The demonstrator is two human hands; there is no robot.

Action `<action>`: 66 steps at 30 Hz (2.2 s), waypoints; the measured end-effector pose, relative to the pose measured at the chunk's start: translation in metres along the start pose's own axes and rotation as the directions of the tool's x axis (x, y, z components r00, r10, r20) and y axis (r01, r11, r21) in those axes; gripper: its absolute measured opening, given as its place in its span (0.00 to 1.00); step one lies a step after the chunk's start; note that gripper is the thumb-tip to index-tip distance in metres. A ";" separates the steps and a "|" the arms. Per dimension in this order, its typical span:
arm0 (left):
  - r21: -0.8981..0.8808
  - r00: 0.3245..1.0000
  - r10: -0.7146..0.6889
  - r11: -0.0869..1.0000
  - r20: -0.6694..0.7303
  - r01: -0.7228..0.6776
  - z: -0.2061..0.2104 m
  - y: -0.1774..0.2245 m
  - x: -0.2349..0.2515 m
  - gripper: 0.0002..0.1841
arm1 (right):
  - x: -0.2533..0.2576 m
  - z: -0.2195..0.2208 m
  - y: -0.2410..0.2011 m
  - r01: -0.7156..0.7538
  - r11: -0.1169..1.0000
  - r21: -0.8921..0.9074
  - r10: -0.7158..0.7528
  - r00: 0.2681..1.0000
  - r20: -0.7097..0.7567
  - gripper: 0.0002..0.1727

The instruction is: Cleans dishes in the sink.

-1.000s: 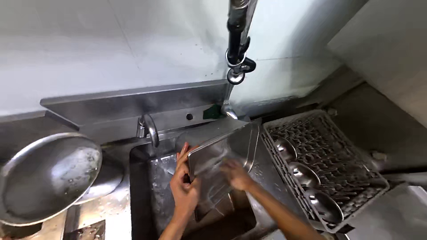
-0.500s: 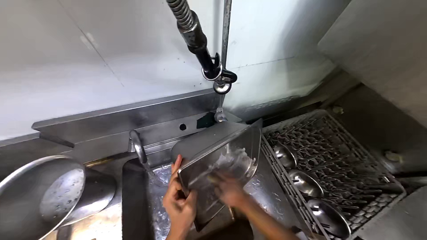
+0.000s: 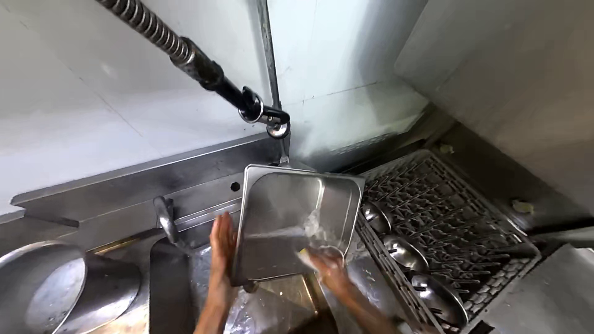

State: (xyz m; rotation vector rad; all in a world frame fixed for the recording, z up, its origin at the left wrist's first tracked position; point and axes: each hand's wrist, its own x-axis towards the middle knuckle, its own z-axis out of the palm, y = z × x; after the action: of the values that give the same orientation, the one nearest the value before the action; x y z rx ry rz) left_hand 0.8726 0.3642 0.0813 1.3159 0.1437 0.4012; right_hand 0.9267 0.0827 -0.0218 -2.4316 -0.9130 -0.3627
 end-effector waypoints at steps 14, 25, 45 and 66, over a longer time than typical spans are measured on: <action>0.376 0.925 0.293 0.907 -0.243 -0.189 0.091 -0.010 -0.010 0.36 | 0.084 0.022 0.025 -0.352 0.899 -0.260 0.437 0.705 0.559 0.28; 0.343 0.927 0.278 0.921 -0.252 -0.183 0.103 -0.008 0.011 0.23 | 0.047 -0.005 -0.032 -0.285 0.931 0.228 0.086 0.778 0.622 0.25; 0.493 0.967 0.238 0.854 -0.094 -0.163 0.083 0.023 0.049 0.32 | 0.017 -0.024 0.005 0.134 0.979 0.151 -0.192 0.847 0.495 0.40; 0.536 0.915 0.383 0.749 0.128 -0.388 0.048 0.025 -0.015 0.25 | 0.008 0.011 0.006 -0.078 0.997 0.014 0.065 0.907 0.416 0.29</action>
State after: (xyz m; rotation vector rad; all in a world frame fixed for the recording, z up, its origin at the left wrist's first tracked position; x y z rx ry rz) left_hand 0.8688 0.3198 0.1154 1.9370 -0.0329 0.7466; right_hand 0.9372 0.0893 -0.0304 -2.5517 -0.9861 0.2084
